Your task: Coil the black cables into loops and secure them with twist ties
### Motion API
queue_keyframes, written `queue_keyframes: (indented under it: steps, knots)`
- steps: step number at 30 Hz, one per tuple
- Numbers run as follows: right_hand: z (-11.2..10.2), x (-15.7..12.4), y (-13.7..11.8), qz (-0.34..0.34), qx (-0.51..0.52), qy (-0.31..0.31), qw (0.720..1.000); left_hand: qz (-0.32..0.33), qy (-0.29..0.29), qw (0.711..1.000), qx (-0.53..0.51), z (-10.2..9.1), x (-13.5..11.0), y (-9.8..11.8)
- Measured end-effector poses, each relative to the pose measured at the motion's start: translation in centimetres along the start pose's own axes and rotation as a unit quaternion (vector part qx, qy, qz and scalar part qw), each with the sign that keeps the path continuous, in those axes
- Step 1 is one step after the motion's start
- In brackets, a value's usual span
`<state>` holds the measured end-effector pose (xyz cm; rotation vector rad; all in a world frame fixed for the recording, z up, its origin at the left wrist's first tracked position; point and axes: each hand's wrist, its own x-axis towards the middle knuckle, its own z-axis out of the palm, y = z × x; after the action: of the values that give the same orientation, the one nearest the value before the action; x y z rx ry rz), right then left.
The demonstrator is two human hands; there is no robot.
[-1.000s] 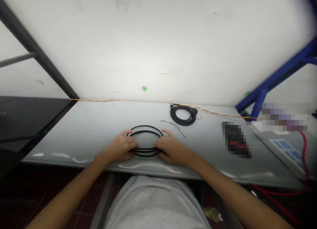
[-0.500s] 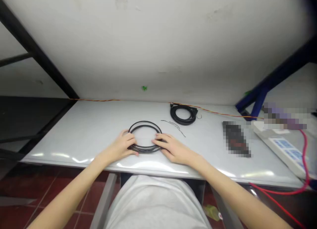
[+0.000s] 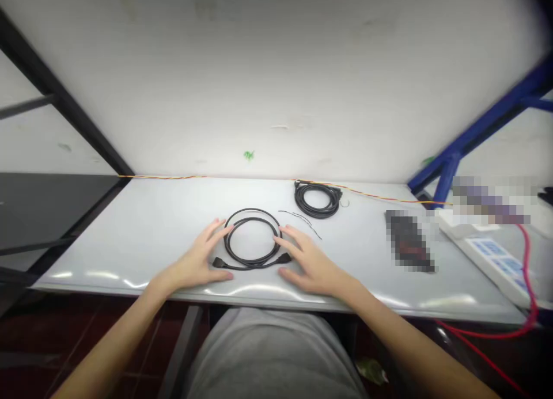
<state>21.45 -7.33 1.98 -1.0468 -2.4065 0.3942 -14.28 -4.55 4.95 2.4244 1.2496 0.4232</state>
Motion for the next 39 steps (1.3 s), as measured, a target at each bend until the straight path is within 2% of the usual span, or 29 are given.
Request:
queue_keyframes:
  steps: [4, 8, 15, 19, 21, 25, 29, 33, 39]
  knots:
    - [0.2, -1.3, 0.2, 0.039, 0.018, 0.057, 0.997, -0.03, 0.088, 0.996, 0.01, 0.4, -2.4, -1.6]
    - [0.2, -1.9, 0.6, 0.041, 0.042, 0.052, 0.997, 0.004, 0.111, 0.994, 0.017, 1.2, -3.4, -1.7]
    - [0.2, -1.6, -0.6, 0.045, 0.035, 0.045, 0.997, 0.043, 0.127, 0.991, -0.001, 2.7, -2.2, 1.8]
    - [1.0, -1.1, -1.6, 0.036, 0.047, 0.043, 0.997, 0.023, 0.24, 0.97, -0.025, 3.6, -0.5, 3.6]
    - [1.2, -0.9, -1.8, 0.026, 0.059, 0.033, 0.997, 0.014, 0.263, 0.965, -0.012, 3.6, 0.9, 4.5]
    - [0.7, -0.9, -1.7, 0.012, 0.054, 0.021, 0.998, 0.028, 0.171, 0.983, 0.065, 3.6, 3.9, 5.5]
    - [-0.3, -2.2, -0.9, 0.023, 0.048, 0.026, 0.998, 0.015, 0.115, 0.991, 0.065, 4.2, 4.8, 4.4]
    - [-1.0, -4.1, 0.3, 0.025, 0.033, 0.041, 0.998, -0.01, 0.11, 0.993, 0.038, 4.3, 3.5, 2.7]
    - [-1.0, -6.0, 1.9, 0.044, 0.036, 0.055, 0.997, 0.029, 0.116, 0.993, 0.006, 2.5, -0.2, 1.3]
